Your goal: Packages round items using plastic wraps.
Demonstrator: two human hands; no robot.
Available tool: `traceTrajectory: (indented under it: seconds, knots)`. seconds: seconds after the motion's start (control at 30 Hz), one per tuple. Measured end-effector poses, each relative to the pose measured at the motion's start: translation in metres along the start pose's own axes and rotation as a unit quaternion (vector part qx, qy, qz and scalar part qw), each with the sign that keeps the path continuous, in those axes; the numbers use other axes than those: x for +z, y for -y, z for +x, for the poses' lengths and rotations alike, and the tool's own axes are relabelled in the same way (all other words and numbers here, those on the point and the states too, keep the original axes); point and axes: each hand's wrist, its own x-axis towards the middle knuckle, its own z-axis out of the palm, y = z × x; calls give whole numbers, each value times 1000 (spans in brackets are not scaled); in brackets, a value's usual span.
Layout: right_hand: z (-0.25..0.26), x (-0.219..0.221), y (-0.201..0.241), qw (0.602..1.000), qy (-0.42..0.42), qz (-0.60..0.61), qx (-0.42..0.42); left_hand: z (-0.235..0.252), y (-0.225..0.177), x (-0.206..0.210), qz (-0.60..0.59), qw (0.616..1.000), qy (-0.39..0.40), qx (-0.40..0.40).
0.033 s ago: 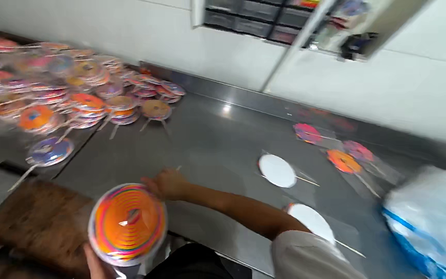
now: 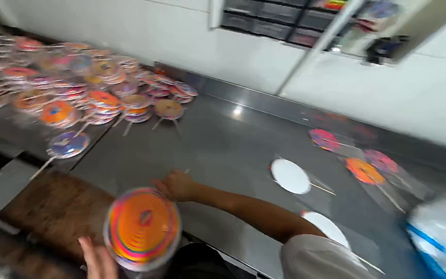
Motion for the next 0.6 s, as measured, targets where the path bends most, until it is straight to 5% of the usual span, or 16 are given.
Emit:
traceTrajectory:
  seconds: [0.03,0.07,0.1,0.13,0.2,0.23,0.27,0.33,0.37,0.4,0.47,0.53,0.57,0.6]
  knots:
    - [3,11,9,999,25,8,-38,-8,13,-11,153,985,-32,77]
    - [8,28,16,995,-3,-7,-101,-17,23,-16,165,978,-77,96]
    - [14,46,20,984,-68,-22,-163,-28,23,-16,60,991,-115,27]
    - [24,61,24,968,-133,-34,-209,-35,9,-13,-104,973,-166,-124]
    - [53,87,31,932,-224,-69,-278,-30,-21,-19,-380,784,-242,-427]
    - [61,100,37,936,-216,-68,-271,-38,-22,-23,-435,736,-256,-452]
    - [62,112,46,956,-171,-57,-231,-58,-17,-25,-416,779,-272,-382]
    - [59,123,75,994,6,-24,-109,-103,18,-45,-87,974,-150,-145]
    - [61,126,89,993,82,-18,-81,-115,31,-55,115,981,-129,-91]
    - [63,137,96,990,68,-36,-122,-124,39,-59,184,969,-139,-90]
    - [75,169,100,957,-89,-60,-271,-130,34,-53,-36,926,-241,-288]
    - [92,189,106,931,-142,-49,-332,-120,25,-61,-362,731,-319,-483]
    - [95,195,111,941,-119,-53,-313,-128,25,-64,-418,705,-335,-464]
    - [95,196,117,959,-65,-61,-269,-143,28,-64,-384,770,-337,-382]
